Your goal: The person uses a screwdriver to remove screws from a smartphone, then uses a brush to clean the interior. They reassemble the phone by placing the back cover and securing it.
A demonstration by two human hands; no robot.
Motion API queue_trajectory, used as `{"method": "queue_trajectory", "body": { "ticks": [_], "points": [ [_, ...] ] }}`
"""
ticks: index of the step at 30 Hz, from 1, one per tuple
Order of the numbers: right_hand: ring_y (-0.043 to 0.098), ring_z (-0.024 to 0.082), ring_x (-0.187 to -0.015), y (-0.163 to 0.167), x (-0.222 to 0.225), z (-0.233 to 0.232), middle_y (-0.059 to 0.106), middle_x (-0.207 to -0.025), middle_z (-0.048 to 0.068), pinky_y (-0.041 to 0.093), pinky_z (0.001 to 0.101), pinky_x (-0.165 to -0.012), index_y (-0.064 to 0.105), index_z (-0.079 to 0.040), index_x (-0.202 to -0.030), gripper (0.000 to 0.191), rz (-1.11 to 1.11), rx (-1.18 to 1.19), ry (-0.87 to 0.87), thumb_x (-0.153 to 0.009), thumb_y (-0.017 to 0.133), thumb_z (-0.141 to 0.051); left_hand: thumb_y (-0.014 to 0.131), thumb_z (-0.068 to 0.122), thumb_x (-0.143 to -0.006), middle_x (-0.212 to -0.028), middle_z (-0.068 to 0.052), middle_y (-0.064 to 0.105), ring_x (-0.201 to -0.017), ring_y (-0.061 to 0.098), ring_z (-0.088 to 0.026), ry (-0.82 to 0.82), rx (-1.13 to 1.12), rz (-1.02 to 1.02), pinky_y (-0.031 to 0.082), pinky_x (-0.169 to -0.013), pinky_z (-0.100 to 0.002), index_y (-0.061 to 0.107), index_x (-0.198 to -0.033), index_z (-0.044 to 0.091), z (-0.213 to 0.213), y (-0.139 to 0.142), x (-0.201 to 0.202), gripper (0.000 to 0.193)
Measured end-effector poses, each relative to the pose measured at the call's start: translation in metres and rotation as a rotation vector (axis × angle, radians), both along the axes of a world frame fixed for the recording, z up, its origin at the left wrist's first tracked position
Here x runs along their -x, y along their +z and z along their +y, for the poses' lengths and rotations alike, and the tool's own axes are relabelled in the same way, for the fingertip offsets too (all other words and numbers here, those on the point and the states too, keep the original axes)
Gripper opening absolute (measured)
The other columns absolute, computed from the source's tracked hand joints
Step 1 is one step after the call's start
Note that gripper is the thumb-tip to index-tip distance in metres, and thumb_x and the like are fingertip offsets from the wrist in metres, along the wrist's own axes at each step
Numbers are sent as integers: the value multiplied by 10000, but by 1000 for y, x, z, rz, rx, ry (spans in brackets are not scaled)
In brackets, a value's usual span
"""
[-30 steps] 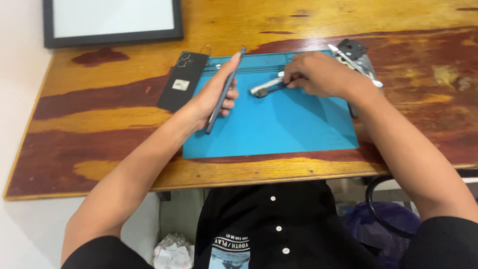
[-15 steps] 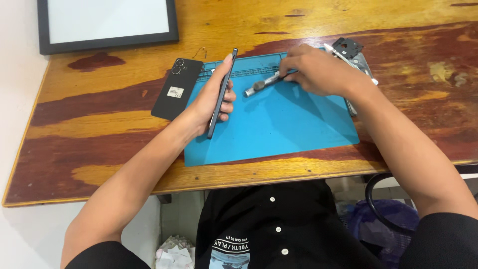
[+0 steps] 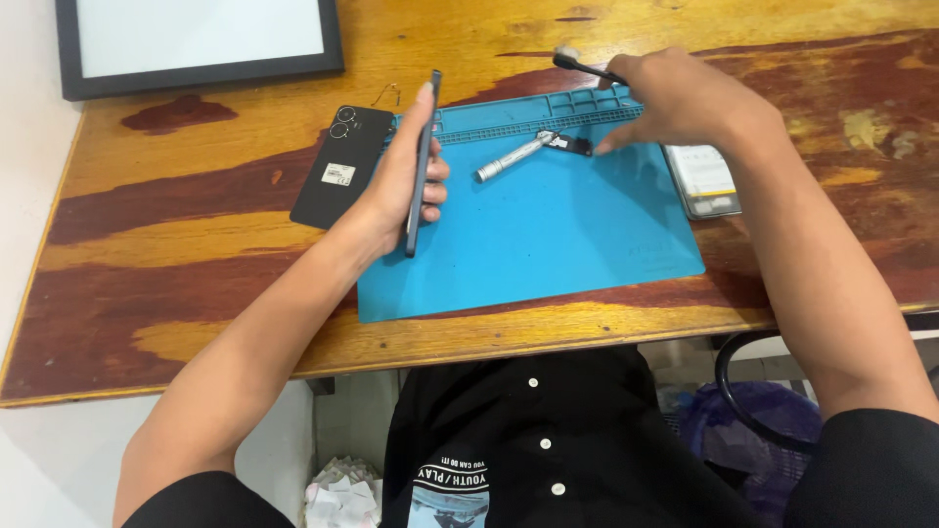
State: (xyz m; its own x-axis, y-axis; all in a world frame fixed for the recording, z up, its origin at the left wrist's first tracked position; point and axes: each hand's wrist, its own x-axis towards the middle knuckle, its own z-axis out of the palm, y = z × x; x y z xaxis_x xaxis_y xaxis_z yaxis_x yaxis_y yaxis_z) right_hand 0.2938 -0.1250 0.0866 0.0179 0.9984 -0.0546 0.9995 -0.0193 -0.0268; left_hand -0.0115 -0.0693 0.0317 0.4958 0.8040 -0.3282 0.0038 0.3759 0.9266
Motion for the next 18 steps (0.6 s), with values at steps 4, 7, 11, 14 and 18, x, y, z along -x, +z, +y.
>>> {"method": "queue_trajectory", "body": {
  "ticks": [4,7,11,14,18],
  "points": [
    [690,366,-877,3,-17,0,725,-901,196,548,503,-776,742,-106,-1209,558,18,-69,0,-737,915,-346,506,858,-794,-671,84,371,-510,365,-40,23,4,-44,330,-427,-224,405,-911,185,4,0,2,690],
    [697,349,-827,1,-23,1,722,-866,186,551,488,-754,778,-134,-1163,431,101,-53,-5,-773,895,-277,499,855,-798,-664,87,374,-510,364,-41,39,-4,-54,322,-426,-224,398,-905,192,6,-2,2,680],
    [704,338,-811,-4,-26,1,733,-839,176,547,474,-760,817,-125,-1065,235,139,-64,4,-840,843,-188,492,863,-800,-654,88,366,-506,362,-48,68,12,-81,316,-425,-225,401,-904,195,10,-5,2,682],
    [700,347,-827,-6,-28,2,744,-902,181,547,469,-770,815,-102,-1039,223,145,-99,51,-833,845,-183,489,871,-800,-651,92,357,-507,354,-46,69,19,-69,320,-429,-224,386,-900,198,12,-7,2,688],
    [698,359,-836,-11,-27,4,748,-906,194,548,476,-782,812,-94,-1072,228,111,-144,117,-858,827,-171,489,872,-791,-651,89,358,-506,352,-47,72,14,-70,327,-432,-228,390,-901,194,14,-8,3,694]
  ]
}}
